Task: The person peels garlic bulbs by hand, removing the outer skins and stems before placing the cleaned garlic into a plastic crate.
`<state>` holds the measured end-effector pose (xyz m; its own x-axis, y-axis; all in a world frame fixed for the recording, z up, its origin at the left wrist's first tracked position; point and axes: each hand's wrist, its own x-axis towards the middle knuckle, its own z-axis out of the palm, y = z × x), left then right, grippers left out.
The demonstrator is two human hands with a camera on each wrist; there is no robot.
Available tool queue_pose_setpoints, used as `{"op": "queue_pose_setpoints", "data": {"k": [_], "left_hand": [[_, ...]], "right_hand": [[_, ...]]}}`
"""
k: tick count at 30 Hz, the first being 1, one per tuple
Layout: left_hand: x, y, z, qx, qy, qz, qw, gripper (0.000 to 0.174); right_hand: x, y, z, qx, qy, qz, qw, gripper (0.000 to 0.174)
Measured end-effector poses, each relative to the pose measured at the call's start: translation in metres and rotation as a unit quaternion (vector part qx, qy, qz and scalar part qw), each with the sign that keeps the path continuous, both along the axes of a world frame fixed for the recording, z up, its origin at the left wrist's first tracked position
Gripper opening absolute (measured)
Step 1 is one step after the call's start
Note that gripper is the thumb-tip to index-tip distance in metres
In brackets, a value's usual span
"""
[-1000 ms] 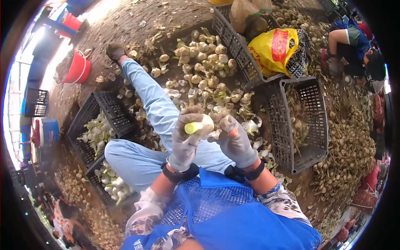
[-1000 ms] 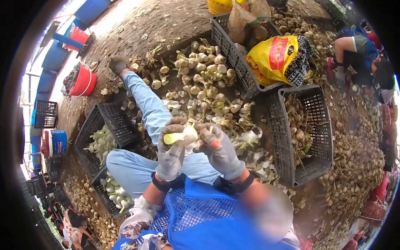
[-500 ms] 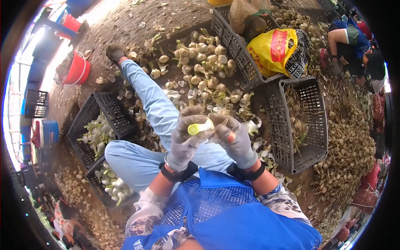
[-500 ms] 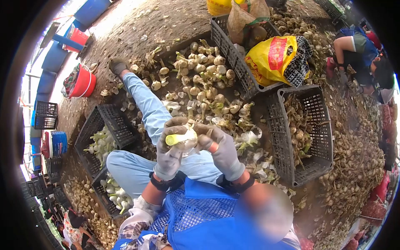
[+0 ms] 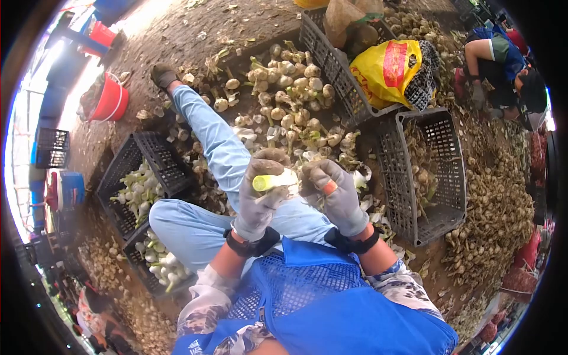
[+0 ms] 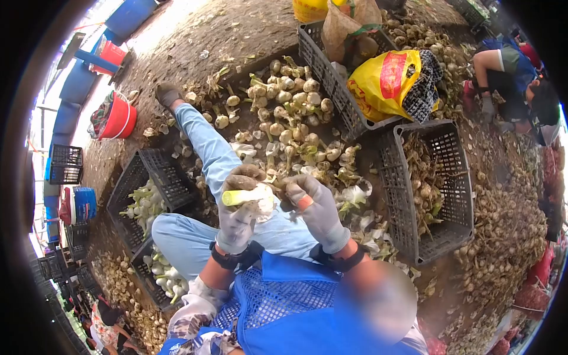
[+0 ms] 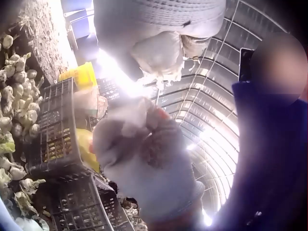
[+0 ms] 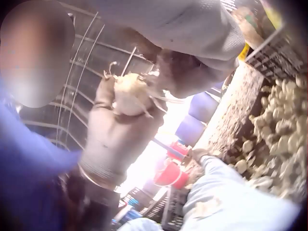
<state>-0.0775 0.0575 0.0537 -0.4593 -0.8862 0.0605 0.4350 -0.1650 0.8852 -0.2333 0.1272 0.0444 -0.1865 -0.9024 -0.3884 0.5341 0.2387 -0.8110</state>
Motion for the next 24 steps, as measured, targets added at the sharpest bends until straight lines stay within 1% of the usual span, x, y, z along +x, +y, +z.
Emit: {"op": "queue_pose_setpoints", "data": {"k": [2,3,6,9,12,13,15,17,18,20,21,23,24], "left_hand": [[0.0,0.0,-0.006,-0.017,-0.037,-0.019,0.999,0.034],[-0.001,0.0,-0.008,-0.027,-0.054,-0.029,0.998,0.035],[-0.003,0.0,-0.004,0.012,-0.022,-0.025,0.999,0.035],[-0.002,-0.005,-0.007,0.039,0.027,-0.039,0.998,0.035],[-0.006,0.0,0.005,0.036,0.014,-0.001,0.999,0.031],[-0.007,0.0,0.001,0.014,0.004,0.012,1.0,0.031],[-0.009,0.002,-0.008,-0.03,-0.016,0.036,0.999,0.033],[-0.009,0.004,-0.01,-0.005,0.007,0.038,0.999,0.029],[-0.009,0.004,-0.01,0.007,0.019,0.04,0.999,0.027],[-0.004,0.004,-0.006,0.102,0.07,0.03,0.992,0.027],[-0.001,0.004,-0.004,0.149,0.095,0.025,0.984,0.027],[0.004,0.002,-0.017,0.138,0.151,0.044,0.978,0.03],[0.005,0.001,-0.021,0.133,0.179,0.055,0.973,0.032]], "right_hand": [[0.005,0.0,0.006,-0.031,-0.011,0.014,0.999,0.032],[0.007,0.0,0.009,-0.053,0.037,0.026,0.998,0.033],[0.003,0.001,0.005,-0.052,-0.101,0.032,0.993,0.035],[0.002,0.003,0.002,-0.017,-0.171,0.008,0.985,0.034],[0.009,0.008,0.018,0.006,0.03,0.007,0.999,0.028],[0.017,0.009,0.012,-0.031,0.13,-0.033,0.99,0.022],[0.018,0.013,0.01,-0.034,0.173,-0.039,0.984,0.019],[0.019,0.012,0.006,-0.044,0.205,-0.046,0.977,0.017],[0.018,0.011,0.003,-0.054,0.255,-0.04,0.965,0.017],[0.018,0.009,-0.004,-0.072,0.352,-0.03,0.933,0.017],[0.017,0.009,-0.009,-0.058,0.337,-0.035,0.939,0.017],[0.014,0.008,-0.018,-0.034,0.306,-0.043,0.95,0.017],[0.008,0.006,-0.019,-0.053,0.37,-0.052,0.926,0.015]]}}
